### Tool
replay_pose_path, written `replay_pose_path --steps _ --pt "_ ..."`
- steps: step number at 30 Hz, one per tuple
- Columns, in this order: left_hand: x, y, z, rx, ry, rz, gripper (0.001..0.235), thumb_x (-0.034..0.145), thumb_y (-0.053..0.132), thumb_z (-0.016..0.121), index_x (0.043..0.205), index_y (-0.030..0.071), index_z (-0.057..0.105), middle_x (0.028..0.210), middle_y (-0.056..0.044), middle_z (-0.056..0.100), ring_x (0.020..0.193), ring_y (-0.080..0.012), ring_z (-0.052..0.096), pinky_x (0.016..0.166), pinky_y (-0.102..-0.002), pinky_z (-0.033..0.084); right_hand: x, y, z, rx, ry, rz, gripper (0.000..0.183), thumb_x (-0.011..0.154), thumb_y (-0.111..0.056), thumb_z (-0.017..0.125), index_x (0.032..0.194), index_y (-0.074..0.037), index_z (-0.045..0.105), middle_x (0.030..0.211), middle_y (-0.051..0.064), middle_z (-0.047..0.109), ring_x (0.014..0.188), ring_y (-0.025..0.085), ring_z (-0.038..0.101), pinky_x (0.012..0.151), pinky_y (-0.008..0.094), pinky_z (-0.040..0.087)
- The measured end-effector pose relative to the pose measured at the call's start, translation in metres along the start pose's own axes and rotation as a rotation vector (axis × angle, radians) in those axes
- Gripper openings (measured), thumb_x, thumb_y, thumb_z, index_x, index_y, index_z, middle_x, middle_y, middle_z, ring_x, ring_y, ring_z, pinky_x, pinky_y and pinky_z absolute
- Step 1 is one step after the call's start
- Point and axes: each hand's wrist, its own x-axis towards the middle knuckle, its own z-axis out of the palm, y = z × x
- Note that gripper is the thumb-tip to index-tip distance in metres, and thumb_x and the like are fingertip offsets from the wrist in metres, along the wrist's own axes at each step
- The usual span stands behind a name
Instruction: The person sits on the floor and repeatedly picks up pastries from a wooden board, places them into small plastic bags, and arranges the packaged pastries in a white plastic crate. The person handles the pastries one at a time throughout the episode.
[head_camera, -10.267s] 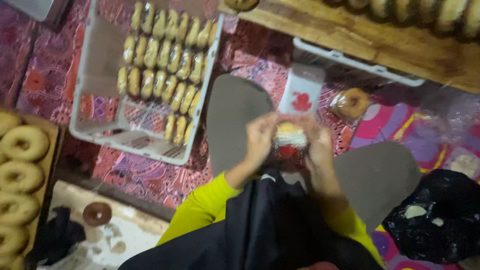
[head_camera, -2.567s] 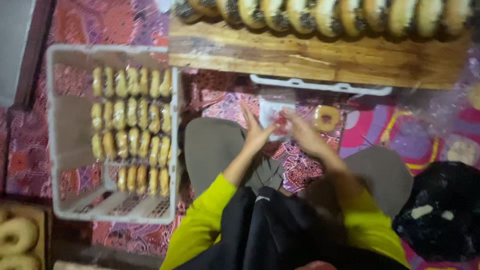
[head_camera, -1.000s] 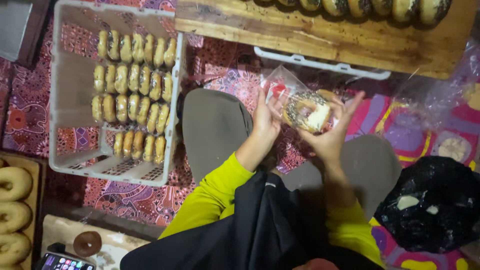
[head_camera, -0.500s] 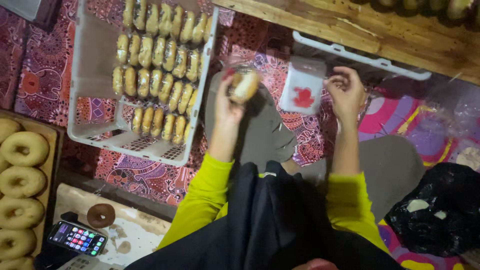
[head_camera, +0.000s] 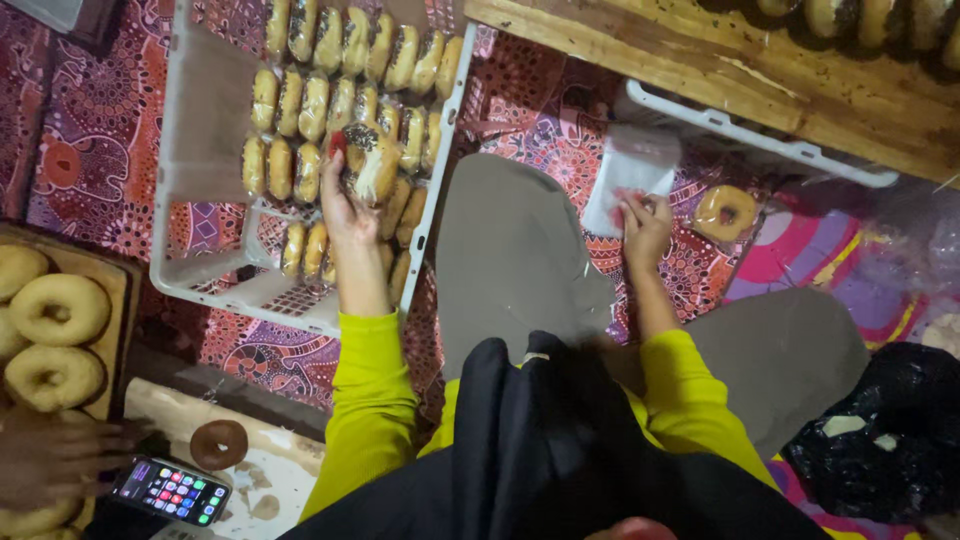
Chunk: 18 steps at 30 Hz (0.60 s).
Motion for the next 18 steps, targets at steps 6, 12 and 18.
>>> replay_pose_path --steps 6,12,18 --pt "0.041 -0.006 -0.043 -0.048 -0.014 -0.113 0.035 0.095 0.021 0.070 0.126 0.007 0.061 0.120 -0.012 0.067 0.105 -0.0314 0.074 0.087 -0.047 0.066 0.008 0.007 -0.021 0.108 0.059 0.022 0.019 0.099 -0.011 0.077 0.118 -0.008 0.079 0.116 0.014 0.063 0.107 0.028 0.060 0.095 0.038 0.050" --pt "0.071 -0.037 -0.058 -0.143 -0.019 -0.159 0.045 0.088 0.024 0.076 0.130 0.016 0.065 0.127 -0.008 0.066 0.089 -0.0237 0.074 0.065 -0.036 0.058 0.070 -0.130 -0.051 0.390 -0.067 -0.148 0.020 0.107 -0.010 0.071 0.124 0.001 0.073 0.119 0.008 0.062 0.115 0.019 0.060 0.100 0.030 0.050" --pt "0.065 -0.015 -0.032 -0.304 0.086 -0.156 0.048 0.087 0.020 0.077 0.130 0.005 0.062 0.114 -0.014 0.073 0.100 -0.0292 0.074 0.083 -0.045 0.065 0.192 -0.299 0.022 0.693 -0.391 -0.440 0.015 0.114 -0.008 0.065 0.114 0.007 0.069 0.123 0.006 0.066 0.120 0.017 0.060 0.109 0.028 0.047"
